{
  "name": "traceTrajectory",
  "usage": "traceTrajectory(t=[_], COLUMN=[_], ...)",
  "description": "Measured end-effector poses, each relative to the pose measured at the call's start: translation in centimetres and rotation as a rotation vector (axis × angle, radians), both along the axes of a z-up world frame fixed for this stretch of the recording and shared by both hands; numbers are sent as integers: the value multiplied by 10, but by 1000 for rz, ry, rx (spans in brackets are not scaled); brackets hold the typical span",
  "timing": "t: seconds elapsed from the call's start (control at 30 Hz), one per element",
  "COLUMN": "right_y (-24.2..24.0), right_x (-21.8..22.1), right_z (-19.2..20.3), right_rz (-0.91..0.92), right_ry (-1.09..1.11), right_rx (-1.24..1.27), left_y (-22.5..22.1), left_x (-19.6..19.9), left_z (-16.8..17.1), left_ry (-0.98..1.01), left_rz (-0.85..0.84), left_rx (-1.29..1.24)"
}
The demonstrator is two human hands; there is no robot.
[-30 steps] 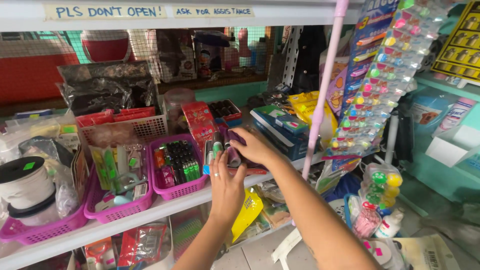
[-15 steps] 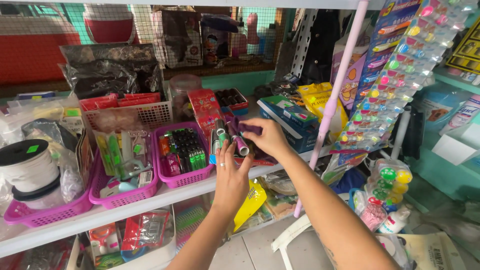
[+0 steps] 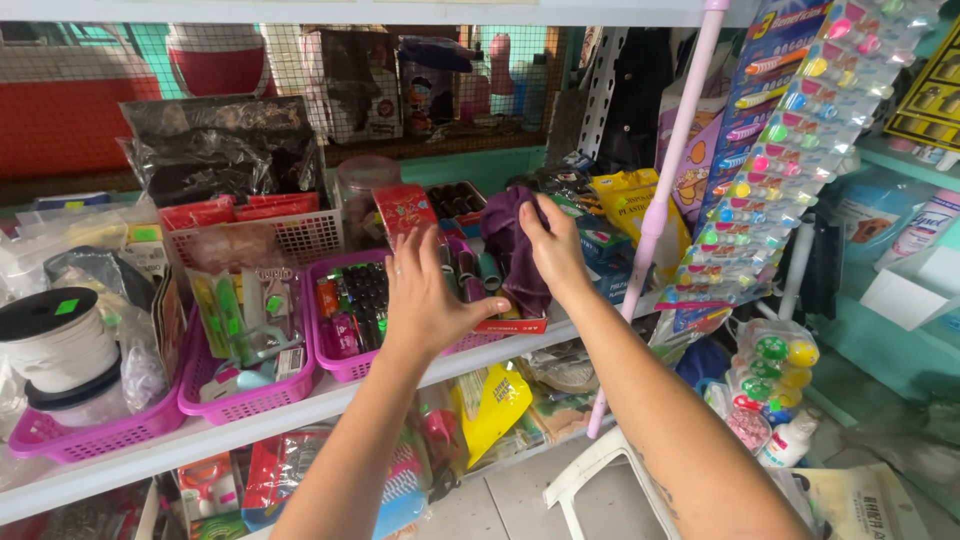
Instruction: Cleaning a plastic basket and organizing various beauty and craft supplies on retail shelves.
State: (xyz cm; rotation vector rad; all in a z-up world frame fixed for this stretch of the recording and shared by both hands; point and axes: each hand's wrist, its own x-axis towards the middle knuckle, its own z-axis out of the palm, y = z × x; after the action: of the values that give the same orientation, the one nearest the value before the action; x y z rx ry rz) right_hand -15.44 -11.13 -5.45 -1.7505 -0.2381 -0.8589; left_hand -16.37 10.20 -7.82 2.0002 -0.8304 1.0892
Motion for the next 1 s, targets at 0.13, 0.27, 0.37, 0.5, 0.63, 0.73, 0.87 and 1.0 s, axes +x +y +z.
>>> traceTrajectory(t=[0.13, 0.27, 0.37, 0.5, 0.63, 0.73, 0.87, 1.0], right_y=[10, 46, 40, 25, 25, 24, 20, 18], right_x=[22, 14, 27, 21, -4, -14, -15, -14], right_z=[6, 3, -22, -30, -21, -21, -22, -16], right_rz=[105, -7, 49, 262, 397, 511, 419, 570], right_ry=[-102, 292, 235, 87, 157, 230, 288, 102], right_rx=[-249, -596, -552, -421, -394, -226, -192, 513], left_y=[-15, -20, -17, -17, -14, -13, -10, -12], left_x=[34, 43, 38, 32, 27, 19, 11, 14], left_z=[-12, -24, -22, -15, -14, -9, 1, 0], left_ry=[182, 257, 295, 396, 406, 387, 387, 444], left_rz=[31, 1, -9, -61, -68, -91, -116, -18], left_rx=[229, 276, 225, 138, 68, 44, 47, 174])
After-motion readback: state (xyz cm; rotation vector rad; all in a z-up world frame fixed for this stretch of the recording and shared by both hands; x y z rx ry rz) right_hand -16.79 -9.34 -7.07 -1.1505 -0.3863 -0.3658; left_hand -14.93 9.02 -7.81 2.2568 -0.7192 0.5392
